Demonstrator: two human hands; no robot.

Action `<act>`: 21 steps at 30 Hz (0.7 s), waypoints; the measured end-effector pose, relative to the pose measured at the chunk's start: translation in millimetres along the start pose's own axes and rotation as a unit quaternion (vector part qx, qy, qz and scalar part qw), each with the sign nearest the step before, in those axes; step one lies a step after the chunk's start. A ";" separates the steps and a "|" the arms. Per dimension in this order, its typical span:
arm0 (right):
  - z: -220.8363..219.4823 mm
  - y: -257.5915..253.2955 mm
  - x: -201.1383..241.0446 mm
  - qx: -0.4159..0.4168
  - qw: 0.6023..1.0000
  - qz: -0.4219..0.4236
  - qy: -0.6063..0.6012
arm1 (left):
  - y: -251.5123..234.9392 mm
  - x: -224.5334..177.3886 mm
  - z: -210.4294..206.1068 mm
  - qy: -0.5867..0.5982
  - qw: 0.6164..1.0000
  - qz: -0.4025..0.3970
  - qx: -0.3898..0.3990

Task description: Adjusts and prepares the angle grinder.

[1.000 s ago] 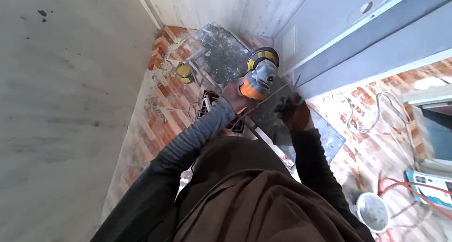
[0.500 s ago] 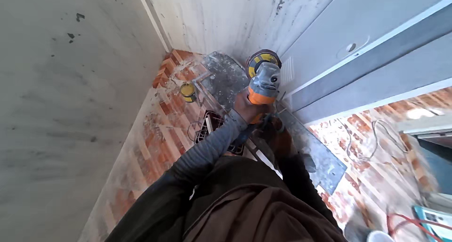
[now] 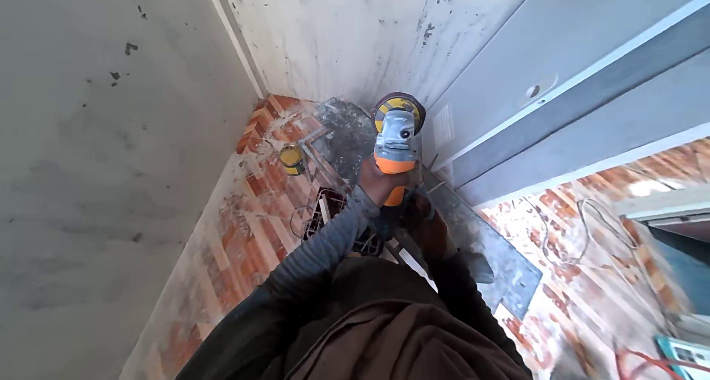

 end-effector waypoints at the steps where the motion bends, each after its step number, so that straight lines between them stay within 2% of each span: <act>1: 1.0 0.0 -1.0 0.006 1.000 0.001 -0.011 | 0.8 1.0 0.8 0.015 1.000 -0.003 0.003; 4: 4.0 0.3 -3.6 0.021 0.999 0.011 -0.028 | 3.4 4.1 2.1 0.065 0.998 -0.005 0.016; 10: 4.8 7.8 -2.5 0.000 1.000 0.015 0.016 | 4.5 13.8 6.2 0.138 0.989 0.036 0.032; 15: 11.0 12.7 -4.6 0.009 1.000 0.024 0.006 | 6.0 21.4 9.8 0.185 0.980 0.027 0.066; 17: 12.0 15.9 -4.4 0.008 0.999 0.031 0.008 | 4.5 26.8 12.8 0.256 0.958 0.022 0.130; 19: 12.2 19.0 -1.8 -0.003 0.999 0.039 0.024 | 0.3 34.5 16.2 0.345 0.910 0.007 0.228; 21: 12.6 22.8 2.4 -0.026 0.996 0.062 0.054 | -1.9 38.4 16.7 0.416 0.865 -0.019 0.282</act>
Point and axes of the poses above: each hand's wrist, its own y-axis away from the middle knuckle, its own z-axis out of the back of the hand, x = y × z, the point moved 2 cm from there along -y, towards the middle knuckle, and after that the axes turned 1 degree about x, right-handed, at the moved point
